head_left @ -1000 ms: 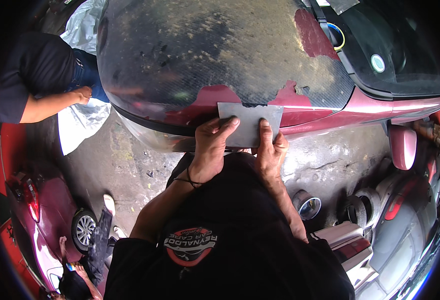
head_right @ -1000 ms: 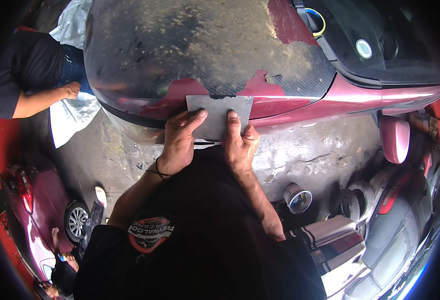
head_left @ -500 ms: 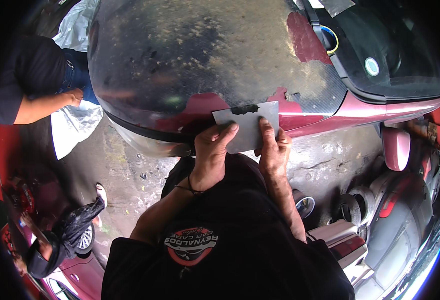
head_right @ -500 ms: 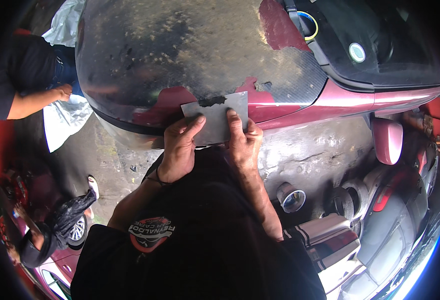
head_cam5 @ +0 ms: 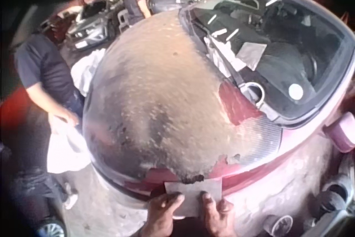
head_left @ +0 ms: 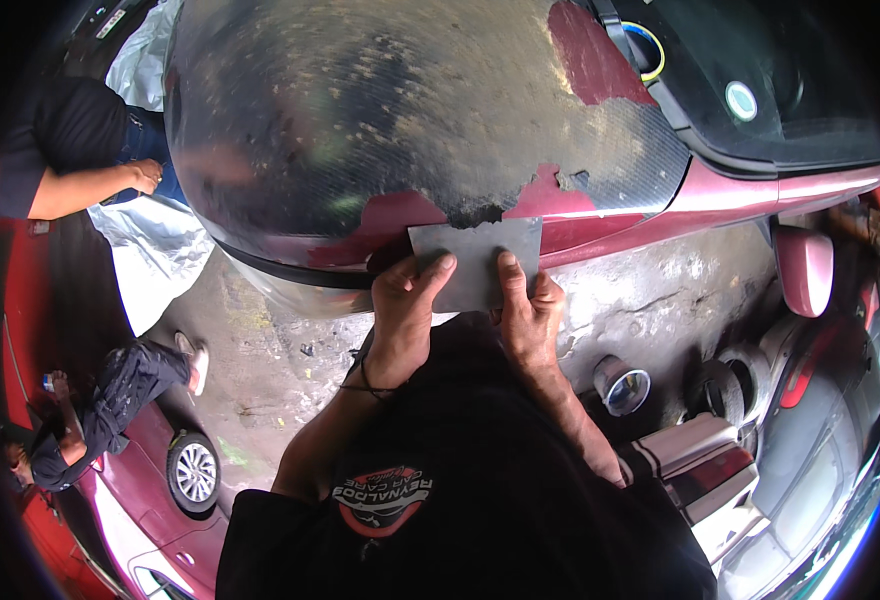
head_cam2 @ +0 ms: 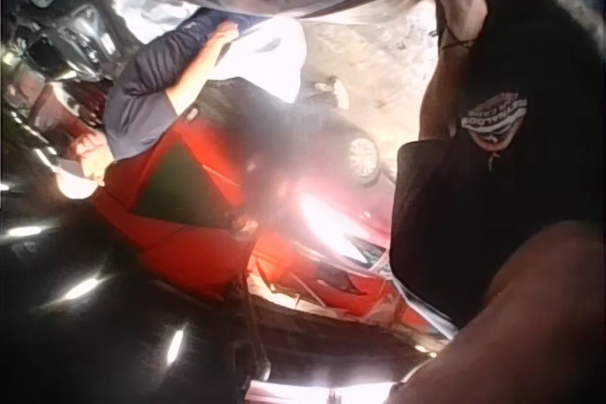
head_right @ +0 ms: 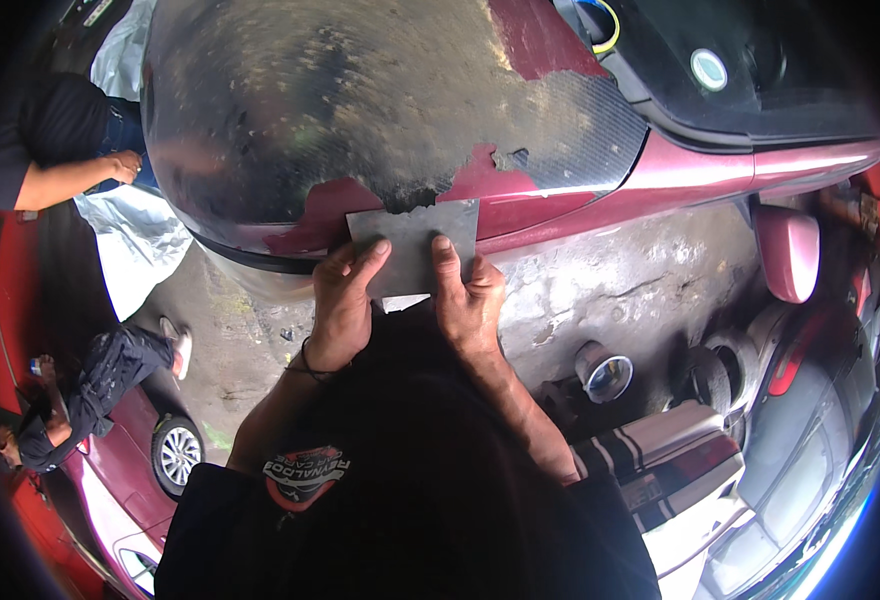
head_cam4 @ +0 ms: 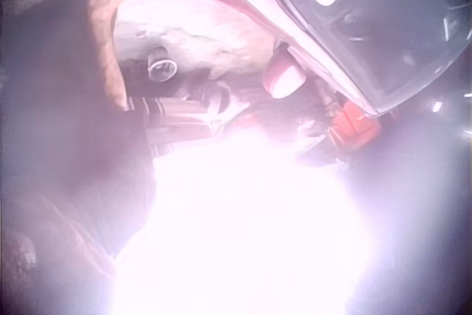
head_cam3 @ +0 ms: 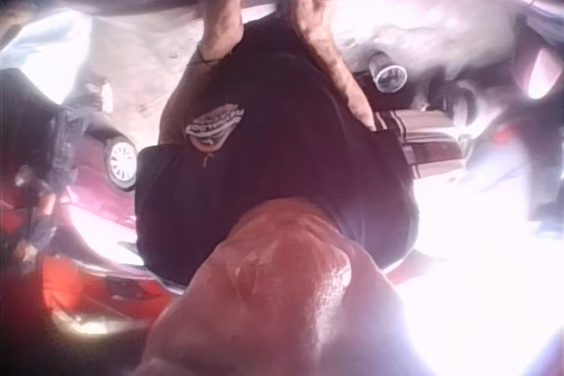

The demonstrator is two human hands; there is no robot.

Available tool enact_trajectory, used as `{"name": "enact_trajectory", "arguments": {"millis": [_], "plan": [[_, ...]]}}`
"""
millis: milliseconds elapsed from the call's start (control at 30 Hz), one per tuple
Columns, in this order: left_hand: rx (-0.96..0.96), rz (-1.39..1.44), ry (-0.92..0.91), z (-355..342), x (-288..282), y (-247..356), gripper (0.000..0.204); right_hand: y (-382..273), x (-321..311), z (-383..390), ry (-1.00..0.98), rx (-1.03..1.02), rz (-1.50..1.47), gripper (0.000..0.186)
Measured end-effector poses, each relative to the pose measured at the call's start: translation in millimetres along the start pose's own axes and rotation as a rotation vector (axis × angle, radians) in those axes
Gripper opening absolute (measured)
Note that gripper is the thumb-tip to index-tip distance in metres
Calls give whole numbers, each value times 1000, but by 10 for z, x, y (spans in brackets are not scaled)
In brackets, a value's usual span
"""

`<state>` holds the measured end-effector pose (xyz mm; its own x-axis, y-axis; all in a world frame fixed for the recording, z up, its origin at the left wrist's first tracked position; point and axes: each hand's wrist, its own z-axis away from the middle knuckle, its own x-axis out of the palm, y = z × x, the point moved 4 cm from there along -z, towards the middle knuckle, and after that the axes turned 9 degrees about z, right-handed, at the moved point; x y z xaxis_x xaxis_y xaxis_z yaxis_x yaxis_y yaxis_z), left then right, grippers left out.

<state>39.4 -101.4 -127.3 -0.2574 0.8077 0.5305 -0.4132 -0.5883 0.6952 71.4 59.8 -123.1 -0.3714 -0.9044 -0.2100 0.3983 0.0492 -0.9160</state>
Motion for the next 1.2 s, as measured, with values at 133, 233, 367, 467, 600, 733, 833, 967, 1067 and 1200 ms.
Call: {"name": "enact_trajectory", "arguments": {"millis": [133, 233, 367, 467, 600, 733, 833, 967, 1067, 1200], "plan": [[-22, -16, -42, -72, -1, 94, 19, -31, 90, -3, 24, 55, -44, 33], [-25, 13, -48, -109, 12, 58, 19, 1, 110, -34, 67, 71, -106, 31], [-52, 63, -39, -79, 91, 59, 18, -181, 64, -65, 73, 175, -148, 29], [-86, 106, -34, -78, 114, 41, 18, -185, 18, -126, 53, 148, -113, 27], [-96, 113, -67, -105, 108, 52, 17, -162, 11, -139, 58, 108, -55, 27], [-94, 5, -75, -131, 35, 137, 17, -155, 55, 5, 8, 108, -88, 28], [-129, -43, -105, -156, -3, 186, 17, -149, 78, 79, 32, 203, -104, 29], [-205, -9, -95, -169, 35, 155, 17, -178, 102, 72, 94, 152, -162, 30], [-239, 44, -76, -173, 74, 122, 17, -213, 34, 28, 95, 162, -101, 28], [-275, 140, -32, -134, 117, 46, 18, -135, -35, -67, 85, 134, -66, 26]]}}
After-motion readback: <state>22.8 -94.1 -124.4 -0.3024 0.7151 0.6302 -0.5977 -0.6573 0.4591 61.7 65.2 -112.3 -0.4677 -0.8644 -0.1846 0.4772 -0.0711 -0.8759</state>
